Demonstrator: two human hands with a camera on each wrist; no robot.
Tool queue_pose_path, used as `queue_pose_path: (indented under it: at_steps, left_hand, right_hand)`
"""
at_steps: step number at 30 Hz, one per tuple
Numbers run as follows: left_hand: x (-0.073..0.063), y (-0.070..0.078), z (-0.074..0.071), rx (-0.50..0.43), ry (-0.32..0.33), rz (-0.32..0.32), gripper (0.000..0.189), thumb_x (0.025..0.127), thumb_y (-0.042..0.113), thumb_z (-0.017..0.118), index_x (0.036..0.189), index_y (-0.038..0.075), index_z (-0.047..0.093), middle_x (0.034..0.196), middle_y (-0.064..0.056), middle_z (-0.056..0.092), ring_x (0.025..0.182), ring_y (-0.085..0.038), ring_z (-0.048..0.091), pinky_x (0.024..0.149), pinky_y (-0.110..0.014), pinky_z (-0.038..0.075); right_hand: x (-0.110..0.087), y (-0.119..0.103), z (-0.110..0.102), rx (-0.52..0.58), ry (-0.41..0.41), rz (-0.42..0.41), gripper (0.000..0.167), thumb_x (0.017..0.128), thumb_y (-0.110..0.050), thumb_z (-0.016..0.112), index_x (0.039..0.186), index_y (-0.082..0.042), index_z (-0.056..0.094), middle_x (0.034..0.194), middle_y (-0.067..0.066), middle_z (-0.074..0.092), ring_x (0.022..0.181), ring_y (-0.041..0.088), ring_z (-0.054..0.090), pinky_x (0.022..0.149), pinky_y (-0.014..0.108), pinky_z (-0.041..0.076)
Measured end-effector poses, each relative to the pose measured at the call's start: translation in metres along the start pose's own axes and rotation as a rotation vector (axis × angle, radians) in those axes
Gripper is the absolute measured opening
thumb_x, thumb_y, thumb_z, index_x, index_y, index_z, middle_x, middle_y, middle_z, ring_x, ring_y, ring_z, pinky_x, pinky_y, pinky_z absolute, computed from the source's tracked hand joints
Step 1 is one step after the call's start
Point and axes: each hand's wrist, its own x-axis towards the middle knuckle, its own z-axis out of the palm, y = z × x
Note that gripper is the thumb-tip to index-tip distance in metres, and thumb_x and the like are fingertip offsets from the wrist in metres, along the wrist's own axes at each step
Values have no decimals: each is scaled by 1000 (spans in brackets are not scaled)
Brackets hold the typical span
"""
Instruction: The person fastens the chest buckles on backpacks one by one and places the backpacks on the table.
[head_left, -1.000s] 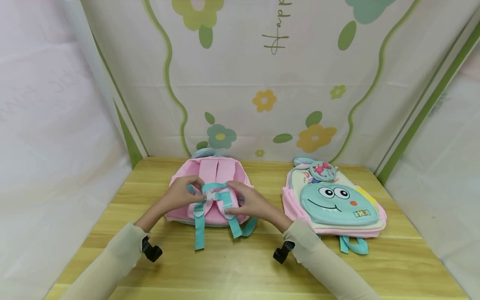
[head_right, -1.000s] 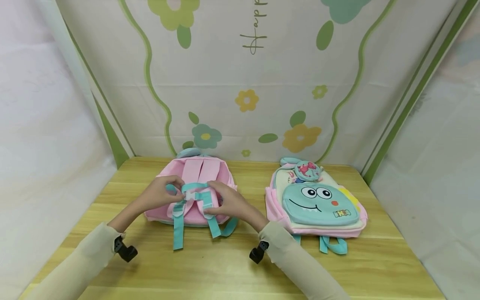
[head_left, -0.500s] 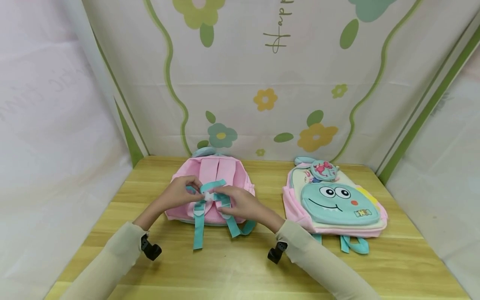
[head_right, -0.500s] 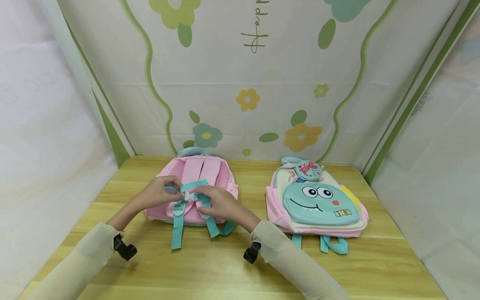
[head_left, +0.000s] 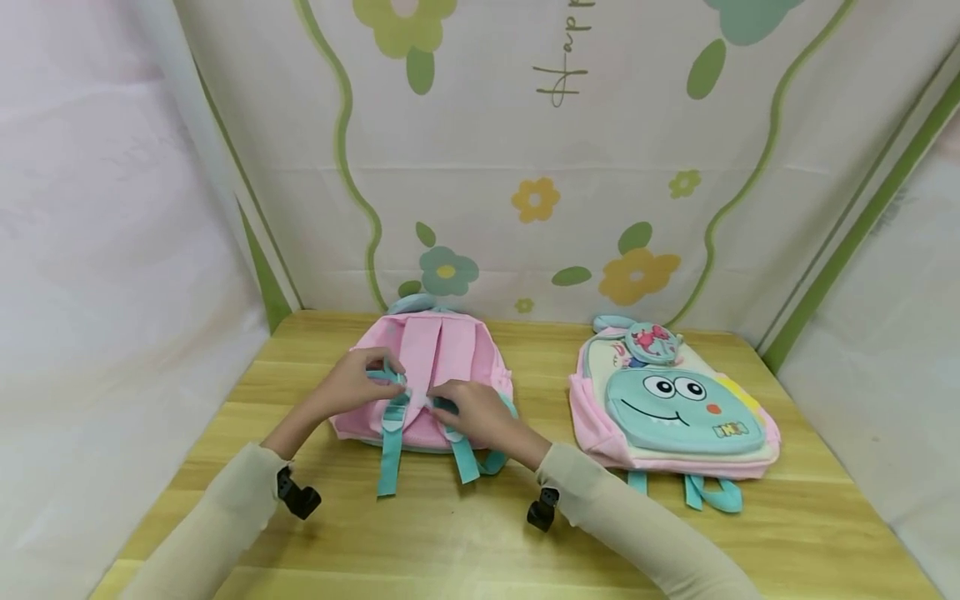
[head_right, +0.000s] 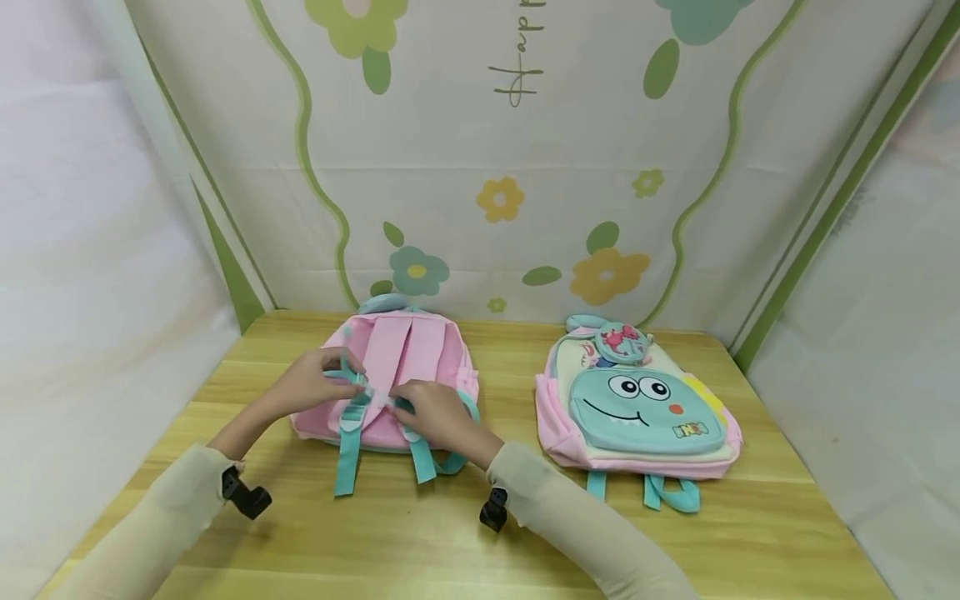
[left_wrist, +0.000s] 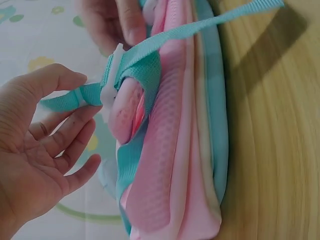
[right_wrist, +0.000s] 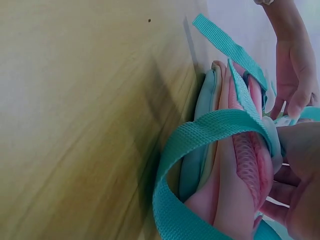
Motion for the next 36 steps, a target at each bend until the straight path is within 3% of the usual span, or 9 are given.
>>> queue_pose_path:
  at_steps: [3, 10, 13, 17, 25, 30, 36]
  left_hand:
    - [-4, -3, -6, 5, 4, -44, 18, 84, 16, 85, 94, 10, 71, 93, -5, 69, 98, -21, 65, 99, -49, 53]
    - [-10, -3, -13, -34, -17, -83, 22, 81, 12, 87, 96, 4, 73, 93, -10, 74, 89, -20, 68, 81, -24, 55]
    - [-11, -1, -15, -30, -31, -78, 27, 81, 11, 86, 103, 1, 73, 96, -12, 76, 91, -22, 71, 78, -19, 55]
    - [-13, 1, -18, 28, -56, -60, 34, 84, 14, 84, 113, 0, 74, 102, -13, 77, 94, -24, 71, 78, -21, 55]
    - [-12, -2, -21, 116, -90, -25, 25, 85, 17, 84, 107, 5, 79, 109, -9, 78, 114, -34, 67, 90, -39, 55]
    - [-11, -6, -21, 128, -94, 1, 23, 84, 14, 84, 105, 6, 80, 107, -10, 78, 110, -33, 67, 91, -44, 55]
    - [-9, -7, -17, 136, -70, 62, 21, 81, 7, 85, 101, 6, 79, 103, -8, 74, 103, -28, 63, 87, -38, 53]
  right_hand:
    - [-1, 0, 2, 20, 5, 23, 28, 98, -26, 70, 123, -14, 74, 116, 0, 76, 108, 14, 71, 93, 33, 57]
    - [2, 0, 2, 20, 11, 40, 28, 94, -25, 75, 120, -13, 76, 113, 1, 77, 105, 14, 71, 90, 33, 58]
    - [3, 0, 2, 21, 14, 45, 27, 94, -23, 76, 119, -12, 76, 112, 1, 77, 105, 15, 72, 90, 33, 58]
    - [4, -1, 3, 20, 15, 52, 27, 93, -21, 76, 119, -12, 76, 113, 1, 77, 105, 14, 71, 89, 32, 58]
    - [3, -1, 4, 22, 21, 65, 28, 93, -21, 76, 119, -13, 76, 112, 1, 77, 104, 15, 71, 87, 33, 59]
    - [3, 0, 7, 28, 31, 58, 27, 94, -20, 76, 120, -13, 76, 112, 0, 76, 104, 14, 71, 88, 33, 59]
    - [2, 2, 8, 41, 43, 33, 27, 94, -19, 75, 120, -12, 76, 112, 1, 76, 104, 15, 71, 88, 33, 58]
